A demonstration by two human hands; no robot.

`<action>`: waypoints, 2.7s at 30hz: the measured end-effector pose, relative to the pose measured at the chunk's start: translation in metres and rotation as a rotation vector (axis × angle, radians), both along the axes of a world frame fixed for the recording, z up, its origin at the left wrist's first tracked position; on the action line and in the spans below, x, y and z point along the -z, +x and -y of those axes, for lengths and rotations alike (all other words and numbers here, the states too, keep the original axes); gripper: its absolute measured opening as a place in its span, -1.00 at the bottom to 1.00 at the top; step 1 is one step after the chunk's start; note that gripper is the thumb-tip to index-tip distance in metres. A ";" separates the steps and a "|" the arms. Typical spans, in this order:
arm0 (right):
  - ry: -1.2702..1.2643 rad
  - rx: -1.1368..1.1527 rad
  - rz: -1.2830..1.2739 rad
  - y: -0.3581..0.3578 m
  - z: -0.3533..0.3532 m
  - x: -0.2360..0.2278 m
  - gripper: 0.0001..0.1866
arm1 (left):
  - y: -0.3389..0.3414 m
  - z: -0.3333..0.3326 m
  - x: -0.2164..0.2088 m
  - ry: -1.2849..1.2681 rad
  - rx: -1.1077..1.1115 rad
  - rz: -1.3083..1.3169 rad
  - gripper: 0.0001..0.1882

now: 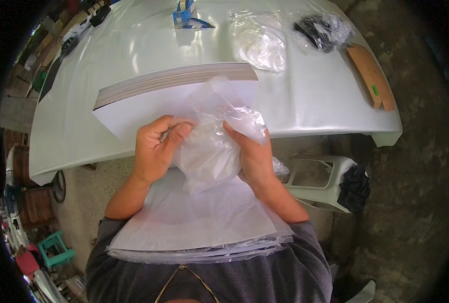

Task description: The person wraps stacks of paper in plastic sheets by placing the paper inside the plastic and tucking the edges around the stack.

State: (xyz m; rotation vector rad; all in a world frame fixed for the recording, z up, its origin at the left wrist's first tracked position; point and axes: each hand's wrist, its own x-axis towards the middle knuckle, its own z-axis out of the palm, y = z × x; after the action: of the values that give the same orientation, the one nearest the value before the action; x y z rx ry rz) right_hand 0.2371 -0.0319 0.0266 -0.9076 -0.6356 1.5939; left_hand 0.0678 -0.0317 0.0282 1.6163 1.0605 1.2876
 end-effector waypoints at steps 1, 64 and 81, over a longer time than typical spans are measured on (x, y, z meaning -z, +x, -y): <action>-0.008 -0.016 -0.002 -0.001 0.001 -0.001 -0.68 | -0.002 -0.001 0.002 0.000 -0.004 0.001 -0.80; 0.214 -0.229 0.380 0.040 -0.005 -0.039 -0.68 | -0.005 0.002 -0.036 -0.260 0.255 0.168 -0.69; 0.533 -0.782 0.945 0.075 -0.024 -0.010 -0.65 | -0.054 -0.001 -0.013 -0.345 0.092 0.940 -0.84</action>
State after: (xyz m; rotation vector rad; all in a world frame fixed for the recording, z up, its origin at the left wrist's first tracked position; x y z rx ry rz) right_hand 0.3117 -0.0083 0.0365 -1.0262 -2.1729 1.4186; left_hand 0.0134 -0.0309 0.0412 0.6389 0.5500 1.4590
